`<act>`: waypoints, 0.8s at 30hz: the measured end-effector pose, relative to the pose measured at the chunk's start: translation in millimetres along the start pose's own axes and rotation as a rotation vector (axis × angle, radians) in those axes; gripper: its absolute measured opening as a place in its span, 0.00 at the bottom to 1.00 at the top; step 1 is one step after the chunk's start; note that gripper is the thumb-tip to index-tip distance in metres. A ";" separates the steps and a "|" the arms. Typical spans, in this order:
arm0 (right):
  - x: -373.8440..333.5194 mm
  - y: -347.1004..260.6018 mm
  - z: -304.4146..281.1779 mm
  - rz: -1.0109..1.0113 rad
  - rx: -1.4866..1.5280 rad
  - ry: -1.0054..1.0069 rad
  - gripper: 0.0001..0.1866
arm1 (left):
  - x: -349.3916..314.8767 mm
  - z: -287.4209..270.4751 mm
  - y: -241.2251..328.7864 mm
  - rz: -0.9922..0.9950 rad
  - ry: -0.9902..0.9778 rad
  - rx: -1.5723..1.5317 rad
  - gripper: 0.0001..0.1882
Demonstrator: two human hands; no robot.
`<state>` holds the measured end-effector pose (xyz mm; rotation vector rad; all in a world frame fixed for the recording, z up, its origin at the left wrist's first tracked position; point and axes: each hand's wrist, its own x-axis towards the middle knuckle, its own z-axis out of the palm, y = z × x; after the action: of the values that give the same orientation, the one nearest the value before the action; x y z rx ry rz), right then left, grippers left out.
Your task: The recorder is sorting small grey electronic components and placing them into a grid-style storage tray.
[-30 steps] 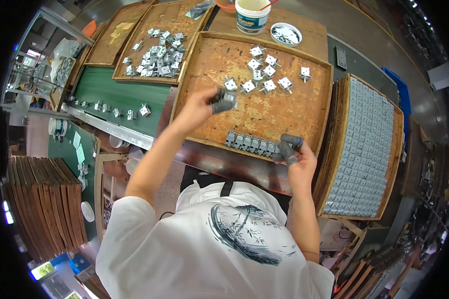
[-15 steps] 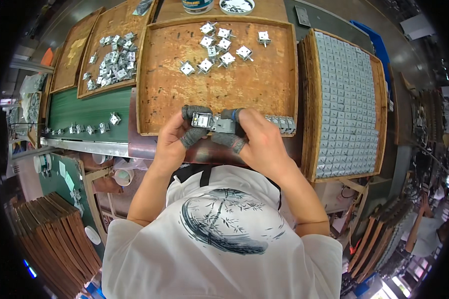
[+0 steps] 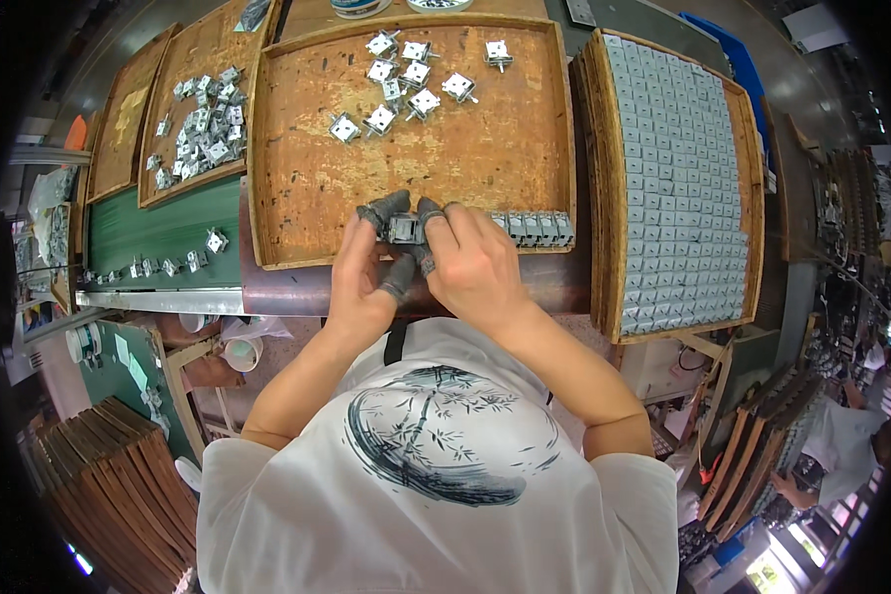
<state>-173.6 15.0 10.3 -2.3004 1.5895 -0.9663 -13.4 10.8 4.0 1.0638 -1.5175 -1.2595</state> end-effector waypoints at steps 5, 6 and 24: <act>-3.3 4.8 -4.8 0.145 0.132 -0.161 0.14 | 3.2 8.5 -15.5 0.139 0.079 0.468 0.34; -1.5 4.3 -8.9 0.147 0.134 -0.162 0.14 | 5.0 8.0 -17.6 0.137 0.077 0.469 0.34; -29.8 23.7 -40.7 0.359 0.281 -0.069 0.23 | 12.1 39.8 -20.1 0.119 -0.270 0.047 0.41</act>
<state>-222.8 40.2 18.0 -1.7685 1.6418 -0.9375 -53.3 6.4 -19.0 0.8442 -1.7934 -1.3298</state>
